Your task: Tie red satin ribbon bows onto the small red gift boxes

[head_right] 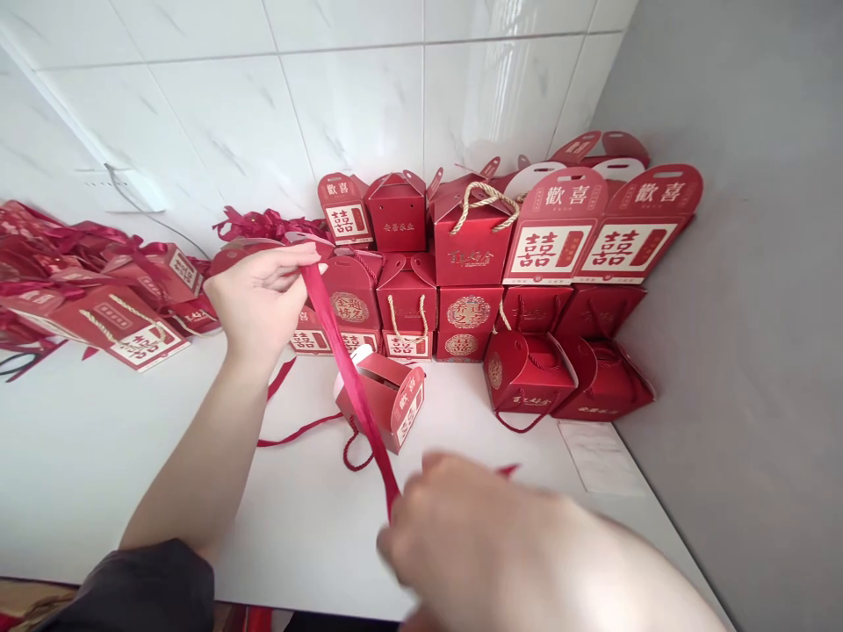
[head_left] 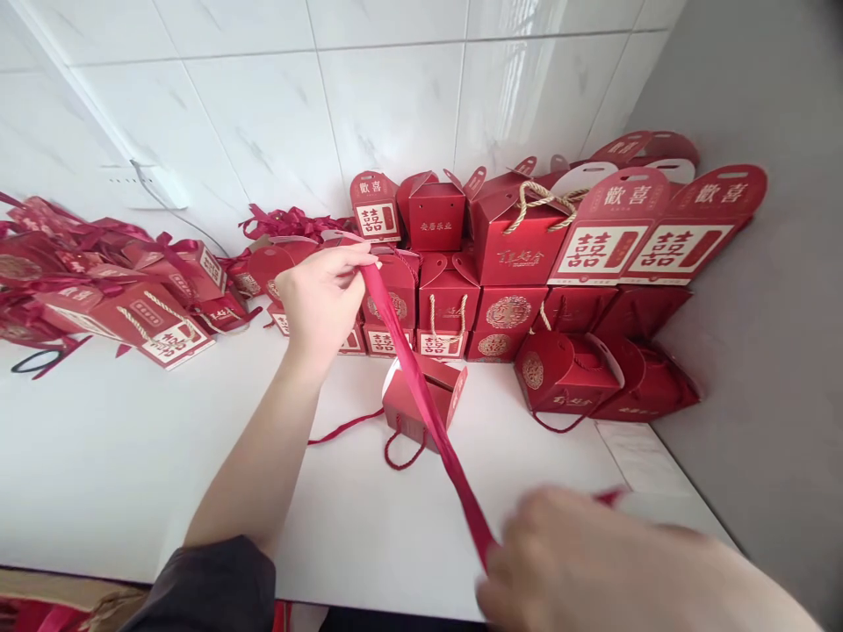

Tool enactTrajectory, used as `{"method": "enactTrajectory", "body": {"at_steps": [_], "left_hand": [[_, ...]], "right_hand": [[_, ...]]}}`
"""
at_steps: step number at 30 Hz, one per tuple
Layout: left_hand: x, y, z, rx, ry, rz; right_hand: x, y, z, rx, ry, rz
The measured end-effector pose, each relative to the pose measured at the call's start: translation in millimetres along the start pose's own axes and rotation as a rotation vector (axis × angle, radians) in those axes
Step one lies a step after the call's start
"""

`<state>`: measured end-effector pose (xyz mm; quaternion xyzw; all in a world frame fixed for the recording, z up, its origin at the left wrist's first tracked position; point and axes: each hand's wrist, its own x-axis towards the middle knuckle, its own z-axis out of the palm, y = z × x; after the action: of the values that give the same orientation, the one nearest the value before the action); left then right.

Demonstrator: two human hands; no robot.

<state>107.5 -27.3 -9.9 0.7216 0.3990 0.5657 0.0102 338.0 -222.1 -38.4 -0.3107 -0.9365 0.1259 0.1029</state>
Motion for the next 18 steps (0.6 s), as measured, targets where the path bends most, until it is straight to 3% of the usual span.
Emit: {"method": "enactTrajectory", "body": {"at_steps": [2,4,7,9,13,16,18], "left_hand": [[-3.5,6.5,2.7,-0.043,0.005,0.047],[-10.9,19.1,5.3,-0.051,-0.042,0.106],[-25.7,37.3,10.2,-0.060,-0.132,0.217],[-35.0,44.1,13.7,-0.056,-0.172,0.294],[-42.8,50.0,14.2,-0.053,-0.262,0.416],[-36.6,56.8,4.8,-0.125,-0.365,0.421],[-30.0,61.1,-3.0,-0.166,-0.450,0.354]], "right_hand": [[26.6,16.9,-17.0,0.055,0.024,0.036],[47.3,37.9,-31.8,0.302,0.102,0.144],[66.7,63.0,-37.4,0.650,0.514,0.320],[74.5,71.2,-31.6,0.837,0.636,0.307],[78.9,74.2,-23.9,1.047,0.606,0.154],[62.1,72.9,-37.1,1.102,0.616,0.092],[39.9,71.9,-53.1,1.078,0.652,0.097]]}}
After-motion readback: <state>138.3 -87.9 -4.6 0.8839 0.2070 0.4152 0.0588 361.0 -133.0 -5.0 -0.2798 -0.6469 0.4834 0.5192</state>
